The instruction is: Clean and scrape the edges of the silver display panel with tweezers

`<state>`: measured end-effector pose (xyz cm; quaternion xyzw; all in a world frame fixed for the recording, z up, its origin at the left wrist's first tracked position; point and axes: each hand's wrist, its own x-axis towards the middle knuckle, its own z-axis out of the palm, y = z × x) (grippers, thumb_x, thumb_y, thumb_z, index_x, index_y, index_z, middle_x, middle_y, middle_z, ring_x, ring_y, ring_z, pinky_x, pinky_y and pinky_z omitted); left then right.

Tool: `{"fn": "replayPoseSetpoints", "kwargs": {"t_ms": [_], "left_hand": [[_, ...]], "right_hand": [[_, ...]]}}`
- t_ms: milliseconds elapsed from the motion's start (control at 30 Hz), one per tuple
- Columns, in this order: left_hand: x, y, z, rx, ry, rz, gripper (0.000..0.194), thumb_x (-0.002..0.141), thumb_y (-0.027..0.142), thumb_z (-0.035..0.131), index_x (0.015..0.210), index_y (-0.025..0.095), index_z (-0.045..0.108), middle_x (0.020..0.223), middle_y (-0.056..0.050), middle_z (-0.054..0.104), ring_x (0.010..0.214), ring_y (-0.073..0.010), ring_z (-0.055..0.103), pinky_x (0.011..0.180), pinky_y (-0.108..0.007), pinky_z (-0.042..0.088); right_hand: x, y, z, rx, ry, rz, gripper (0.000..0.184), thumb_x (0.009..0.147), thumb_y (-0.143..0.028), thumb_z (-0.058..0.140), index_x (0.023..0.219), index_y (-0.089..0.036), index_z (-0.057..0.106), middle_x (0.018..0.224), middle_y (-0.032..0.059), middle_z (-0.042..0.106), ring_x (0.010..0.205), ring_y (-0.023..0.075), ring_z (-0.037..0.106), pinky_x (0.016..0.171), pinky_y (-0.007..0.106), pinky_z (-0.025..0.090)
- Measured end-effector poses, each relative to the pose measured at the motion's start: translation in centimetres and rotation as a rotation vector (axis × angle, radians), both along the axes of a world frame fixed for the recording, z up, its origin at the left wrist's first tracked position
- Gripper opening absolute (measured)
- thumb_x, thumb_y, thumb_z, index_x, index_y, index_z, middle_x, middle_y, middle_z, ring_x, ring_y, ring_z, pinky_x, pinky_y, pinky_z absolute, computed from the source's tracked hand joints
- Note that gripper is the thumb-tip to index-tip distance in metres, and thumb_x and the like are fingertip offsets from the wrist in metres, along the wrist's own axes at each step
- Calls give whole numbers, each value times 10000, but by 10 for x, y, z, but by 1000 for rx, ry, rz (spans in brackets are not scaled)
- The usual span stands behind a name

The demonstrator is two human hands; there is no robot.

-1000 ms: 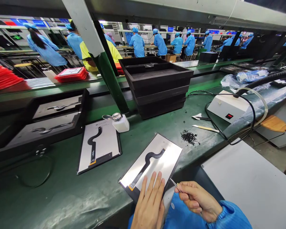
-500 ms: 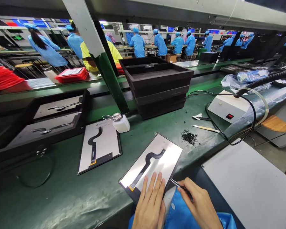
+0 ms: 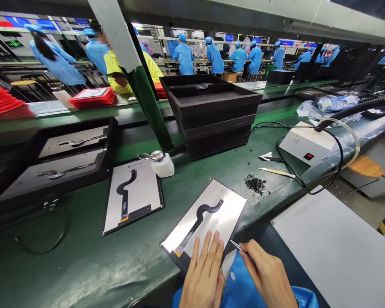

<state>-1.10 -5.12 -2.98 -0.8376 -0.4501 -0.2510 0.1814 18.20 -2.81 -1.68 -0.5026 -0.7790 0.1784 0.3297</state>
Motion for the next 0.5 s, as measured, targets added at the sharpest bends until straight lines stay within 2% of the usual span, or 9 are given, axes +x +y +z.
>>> {"fn": "replayPoseSetpoints", "kwargs": {"t_ms": [167, 267, 400, 500], "left_hand": [[1, -1, -2, -4, -9, -6, 538, 849, 2, 473, 1387, -5, 468, 1458, -174, 506, 1441, -322, 333, 1230, -485, 211], [0, -1, -2, -3, -9, -2, 551, 854, 1, 468, 1404, -4, 449, 1460, -172, 504, 1440, -318, 336, 1231, -486, 213], [0, 3, 4, 0, -9, 1, 551, 869, 21, 473, 1418, 2, 435, 1466, -167, 498, 1444, -308, 330, 1230, -472, 223], [6, -2, 3, 5, -93, 13, 510, 887, 38, 493, 1397, 32, 475, 1450, -168, 517, 1436, -311, 343, 1214, -469, 265]], "right_hand": [[-3, -1, 1, 112, -121, -30, 258, 998, -214, 433, 742, -236, 453, 618, -26, 531, 432, 105, 529, 458, 272, 254], [-3, -1, 2, 76, -136, -45, 283, 1000, -237, 421, 717, -234, 438, 606, -24, 520, 440, 107, 518, 467, 280, 240], [-2, 4, 7, -215, 18, -28, 300, 980, -338, 427, 703, -229, 465, 645, 2, 572, 523, 132, 549, 513, 271, 290], [1, 14, 13, -620, 273, 6, 355, 913, -505, 489, 702, -219, 482, 585, -18, 532, 457, 110, 482, 470, 252, 310]]}}
